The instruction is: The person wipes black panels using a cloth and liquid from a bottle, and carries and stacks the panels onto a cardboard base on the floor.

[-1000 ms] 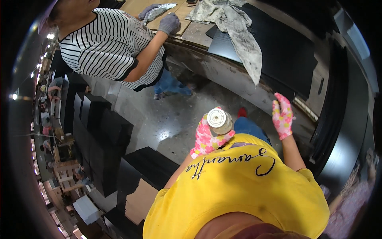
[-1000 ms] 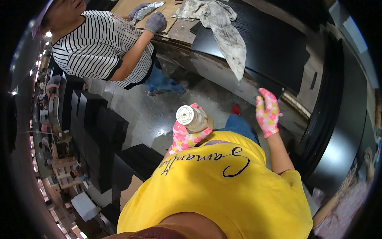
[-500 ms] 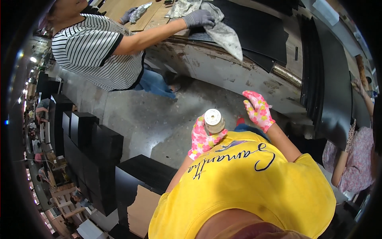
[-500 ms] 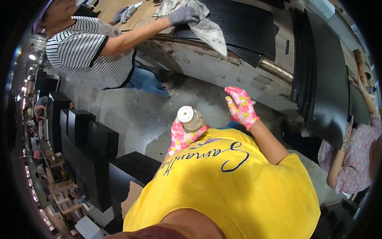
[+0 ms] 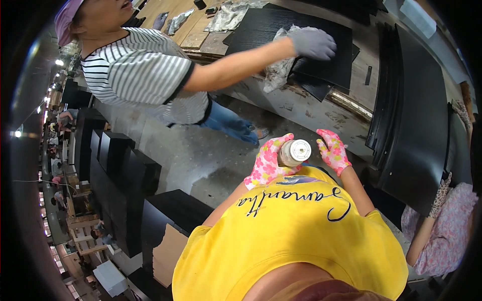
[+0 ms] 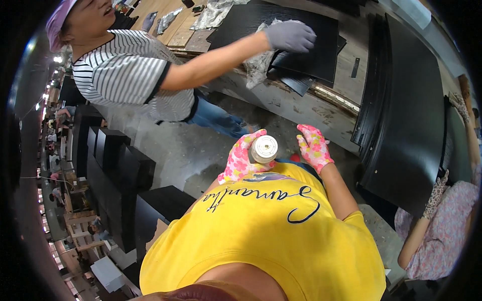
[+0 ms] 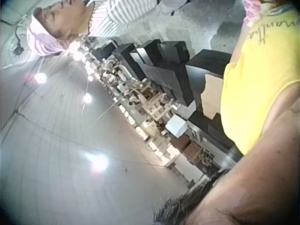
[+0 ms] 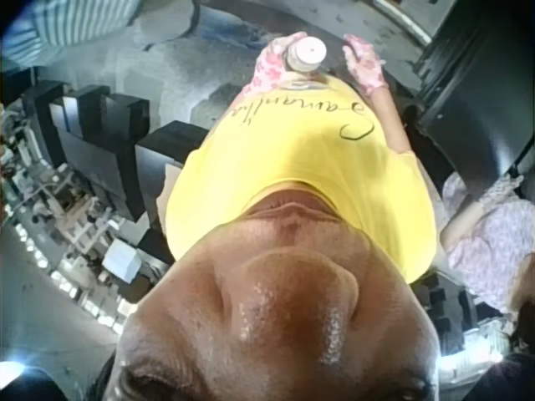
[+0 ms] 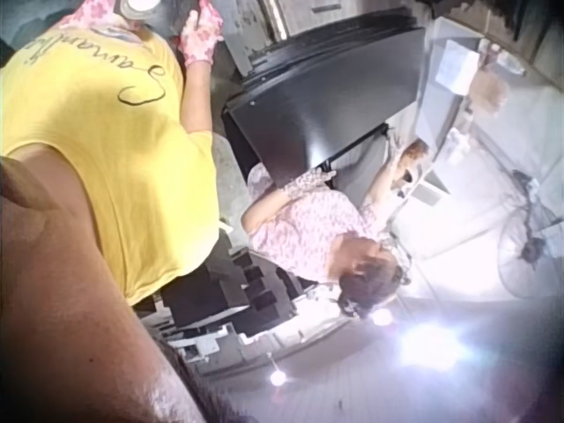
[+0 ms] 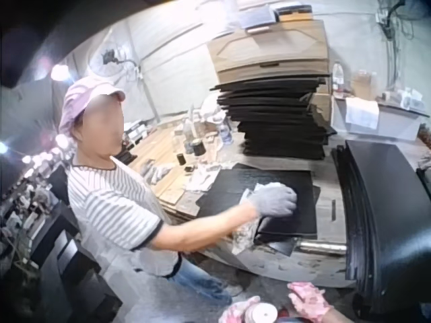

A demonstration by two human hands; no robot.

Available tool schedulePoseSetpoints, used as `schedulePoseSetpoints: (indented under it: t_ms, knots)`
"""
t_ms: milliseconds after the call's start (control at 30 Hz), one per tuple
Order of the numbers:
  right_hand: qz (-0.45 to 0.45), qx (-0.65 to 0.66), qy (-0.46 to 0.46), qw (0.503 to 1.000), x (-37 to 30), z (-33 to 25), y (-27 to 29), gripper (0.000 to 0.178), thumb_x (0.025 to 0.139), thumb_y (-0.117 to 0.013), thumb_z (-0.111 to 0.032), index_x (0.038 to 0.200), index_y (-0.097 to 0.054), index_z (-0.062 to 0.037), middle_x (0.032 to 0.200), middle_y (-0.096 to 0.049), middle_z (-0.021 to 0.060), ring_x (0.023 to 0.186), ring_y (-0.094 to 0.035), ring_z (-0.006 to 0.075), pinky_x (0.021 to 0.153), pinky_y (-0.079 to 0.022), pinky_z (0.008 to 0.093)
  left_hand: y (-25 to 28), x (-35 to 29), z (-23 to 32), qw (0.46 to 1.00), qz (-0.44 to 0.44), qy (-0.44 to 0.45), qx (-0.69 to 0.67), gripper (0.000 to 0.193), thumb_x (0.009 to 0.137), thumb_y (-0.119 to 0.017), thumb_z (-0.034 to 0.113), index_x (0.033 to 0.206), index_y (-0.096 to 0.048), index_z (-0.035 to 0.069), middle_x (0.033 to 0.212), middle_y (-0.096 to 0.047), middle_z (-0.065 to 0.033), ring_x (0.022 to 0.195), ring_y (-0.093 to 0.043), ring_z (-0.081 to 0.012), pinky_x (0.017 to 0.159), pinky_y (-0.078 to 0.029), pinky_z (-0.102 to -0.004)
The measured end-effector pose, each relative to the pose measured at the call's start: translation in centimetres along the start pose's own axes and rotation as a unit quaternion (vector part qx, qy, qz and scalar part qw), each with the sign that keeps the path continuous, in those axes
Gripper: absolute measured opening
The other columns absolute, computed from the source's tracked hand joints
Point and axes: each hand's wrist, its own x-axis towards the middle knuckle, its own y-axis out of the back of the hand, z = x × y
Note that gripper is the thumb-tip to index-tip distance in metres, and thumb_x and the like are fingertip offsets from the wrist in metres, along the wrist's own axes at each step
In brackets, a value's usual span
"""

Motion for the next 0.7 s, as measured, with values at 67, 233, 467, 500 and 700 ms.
schedulePoseSetpoints:
  t_ms: [67,233,467,500,700]
  knots:
    - [0.009,-0.008,-0.012,1.000,-0.2,0.8,0.2,0.031,0.085,-0.056,-0.014,0.116,-0.056,-0.0066,0.116,-0.056,0.0155,0.111,-0.049,0.0318,0.095,-0.039,0.0364,-0.3,0.5,0.6,1.000,-0.015,0.004,0.026,0.072,0.060,-0.083,0.020,0.123,-0.050,0.008,0.117,-0.053,-0.0129,0.113,-0.050,-0.0290,0.098,-0.038,-0.0372]
    - [-0.013,0.032,-0.015,0.999,-0.5,1.6,-1.0,0.031,0.085,-0.056,-0.015,0.115,-0.056,-0.0066,0.117,-0.054,0.0164,0.112,-0.048,0.0325,0.096,-0.038,0.0371,-0.8,0.7,0.4,0.998,-0.024,-0.007,0.063,0.074,0.059,-0.083,0.021,0.124,-0.049,0.009,0.116,-0.053,-0.0128,0.113,-0.051,-0.0283,0.097,-0.039,-0.0370]
    - [-0.108,0.025,-0.062,0.992,-0.8,1.3,-2.6,0.035,0.088,-0.051,-0.025,0.120,-0.052,-0.0100,0.125,-0.049,0.0146,0.121,-0.041,0.0331,0.102,-0.031,0.0446,-0.9,0.1,-1.6,0.998,-0.049,0.027,-0.009,0.077,0.058,-0.084,0.017,0.125,-0.048,0.009,0.117,-0.053,-0.0130,0.112,-0.051,-0.0280,0.095,-0.041,-0.0362]
    - [-0.109,0.026,-0.062,0.992,-1.0,1.2,-2.7,0.035,0.088,-0.051,-0.025,0.120,-0.052,-0.0100,0.125,-0.049,0.0146,0.121,-0.041,0.0331,0.102,-0.031,0.0446,-0.9,-0.2,-1.4,0.998,-0.047,0.028,-0.008,0.077,0.058,-0.084,0.017,0.125,-0.048,0.009,0.117,-0.053,-0.0130,0.112,-0.051,-0.0280,0.095,-0.041,-0.0362]
    - [-0.150,0.016,-0.103,0.983,-2.0,1.3,-3.4,0.036,0.088,-0.050,-0.026,0.122,-0.051,-0.0123,0.128,-0.047,0.0125,0.123,-0.039,0.0334,0.102,-0.030,0.0484,-0.5,-0.7,-1.1,0.997,-0.055,0.026,0.048,0.076,0.059,-0.084,0.018,0.126,-0.048,0.010,0.118,-0.051,-0.0123,0.114,-0.050,-0.0286,0.098,-0.039,-0.0366]
